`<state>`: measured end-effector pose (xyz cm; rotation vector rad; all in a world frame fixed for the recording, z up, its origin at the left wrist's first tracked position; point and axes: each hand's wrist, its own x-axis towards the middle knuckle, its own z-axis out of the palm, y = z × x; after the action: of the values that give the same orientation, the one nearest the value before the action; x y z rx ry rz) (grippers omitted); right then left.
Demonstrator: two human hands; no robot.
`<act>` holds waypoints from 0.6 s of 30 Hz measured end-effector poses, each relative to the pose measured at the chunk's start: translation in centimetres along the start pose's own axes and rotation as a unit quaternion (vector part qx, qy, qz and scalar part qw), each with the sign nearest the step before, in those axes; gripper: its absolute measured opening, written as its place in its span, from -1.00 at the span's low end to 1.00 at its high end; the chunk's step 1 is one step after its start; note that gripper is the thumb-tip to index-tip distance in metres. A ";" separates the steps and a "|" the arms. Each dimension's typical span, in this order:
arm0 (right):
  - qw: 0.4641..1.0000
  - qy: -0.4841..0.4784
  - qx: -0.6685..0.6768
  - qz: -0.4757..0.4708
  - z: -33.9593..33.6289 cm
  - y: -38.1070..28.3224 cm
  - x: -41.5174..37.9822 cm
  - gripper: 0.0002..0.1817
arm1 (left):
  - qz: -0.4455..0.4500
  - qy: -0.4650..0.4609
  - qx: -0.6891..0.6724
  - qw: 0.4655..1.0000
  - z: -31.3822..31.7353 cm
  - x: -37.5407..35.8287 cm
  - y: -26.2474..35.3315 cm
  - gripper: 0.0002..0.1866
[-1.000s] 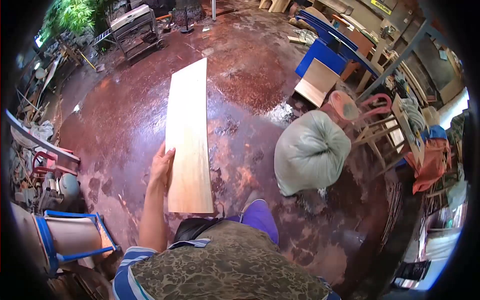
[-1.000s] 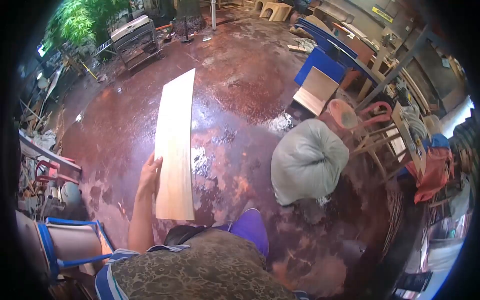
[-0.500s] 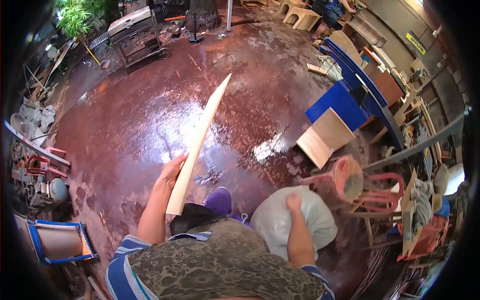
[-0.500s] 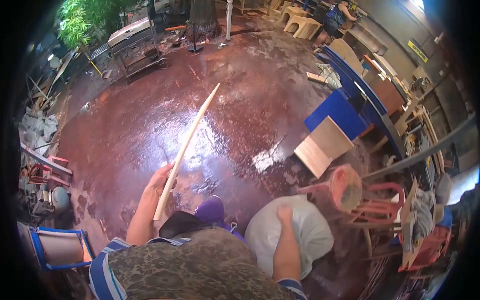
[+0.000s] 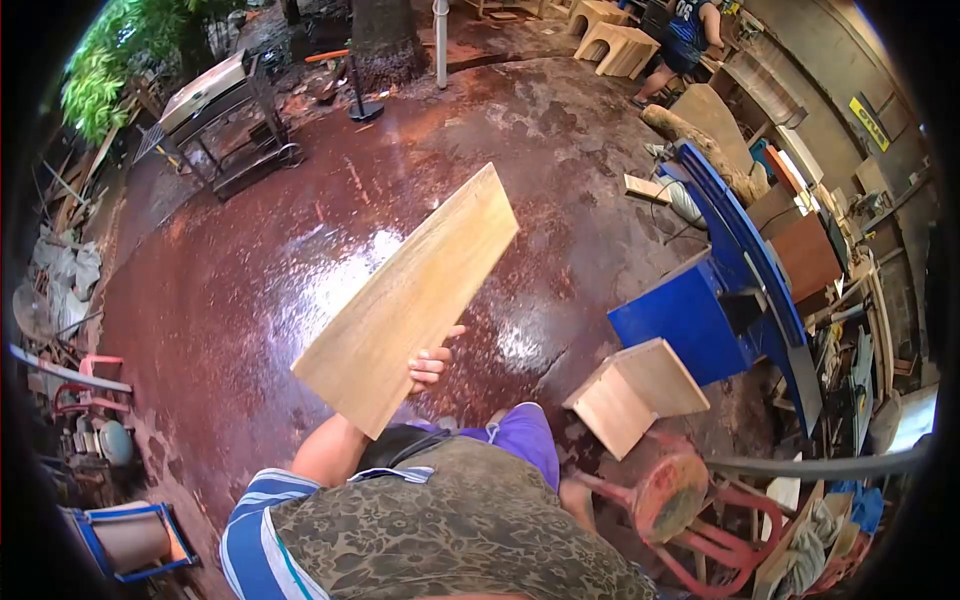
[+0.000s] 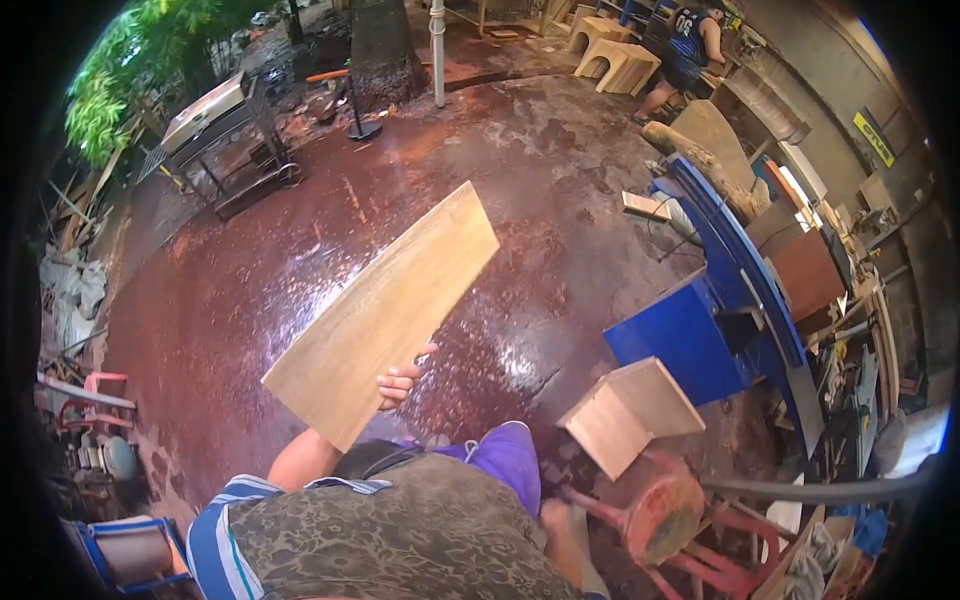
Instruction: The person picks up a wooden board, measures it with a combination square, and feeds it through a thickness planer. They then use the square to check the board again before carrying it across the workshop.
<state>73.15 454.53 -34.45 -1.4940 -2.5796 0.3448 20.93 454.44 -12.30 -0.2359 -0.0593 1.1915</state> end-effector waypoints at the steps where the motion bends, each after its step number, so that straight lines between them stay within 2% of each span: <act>1: 0.991 -0.092 0.036 0.087 0.4 1.3 -0.4 -0.68 | -0.054 -0.061 -0.029 0.996 -1.2 4.3 2.9 -0.39; 3: 0.960 -0.200 0.067 0.184 1.3 3.6 2.9 -0.68 | -0.080 -0.054 -0.078 0.992 0.2 12.2 6.4 -0.42; 6: 0.939 -0.250 0.088 0.221 3.2 7.7 13.7 -0.68 | -0.093 -0.040 -0.144 0.984 -0.6 25.0 11.6 -0.44; 8: 0.935 -0.257 0.109 0.217 4.2 10.3 24.9 -0.69 | -0.107 -0.026 -0.197 0.974 -2.0 33.6 14.3 -0.46; 9: 0.942 -0.252 0.109 0.192 4.7 11.8 31.1 -0.69 | -0.113 -0.012 -0.219 0.969 -2.6 37.4 15.6 -0.47; 10: 0.960 -0.230 0.093 0.128 5.3 13.6 38.7 -0.69 | -0.117 0.000 -0.242 0.963 -2.9 41.0 16.7 -0.48; 11: 0.985 -0.166 0.053 0.011 5.7 15.4 47.6 -0.69 | -0.120 0.008 -0.260 0.958 -3.0 44.2 18.1 -0.49; 12: 0.993 -0.058 0.035 -0.094 5.6 16.4 56.3 -0.69 | -0.123 0.014 -0.277 0.953 -2.8 47.0 19.4 -0.50; 13: 0.964 -0.160 0.199 0.078 5.3 16.4 65.8 -0.72 | -0.120 0.019 -0.287 0.950 -2.7 50.1 21.0 -0.51; 14: 0.883 -0.167 0.389 0.202 2.3 15.0 75.2 -0.72 | -0.118 0.011 -0.283 0.952 -2.1 52.6 22.5 -0.51; 15: 0.794 -0.088 0.570 0.194 -2.8 11.3 83.3 -0.76 | -0.096 0.015 -0.258 0.961 -1.6 54.6 24.3 -0.52; 16: 0.833 -0.018 0.540 0.121 -6.6 8.5 91.6 -0.88 | -0.072 0.019 -0.233 0.970 -1.0 57.2 26.3 -0.53; 17: 0.868 0.064 0.492 0.020 -5.0 9.6 100.3 -0.84 | -0.058 -0.015 -0.239 0.969 -0.6 60.1 28.4 -0.47; 18: 0.813 0.016 0.576 0.079 -13.2 5.1 105.2 -0.78 | -0.054 -0.020 -0.235 0.970 -0.5 63.2 31.3 -0.47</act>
<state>28.18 549.95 -22.38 -1.1229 -1.5322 1.5176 15.91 523.76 -24.41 -0.6170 -0.3888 1.0601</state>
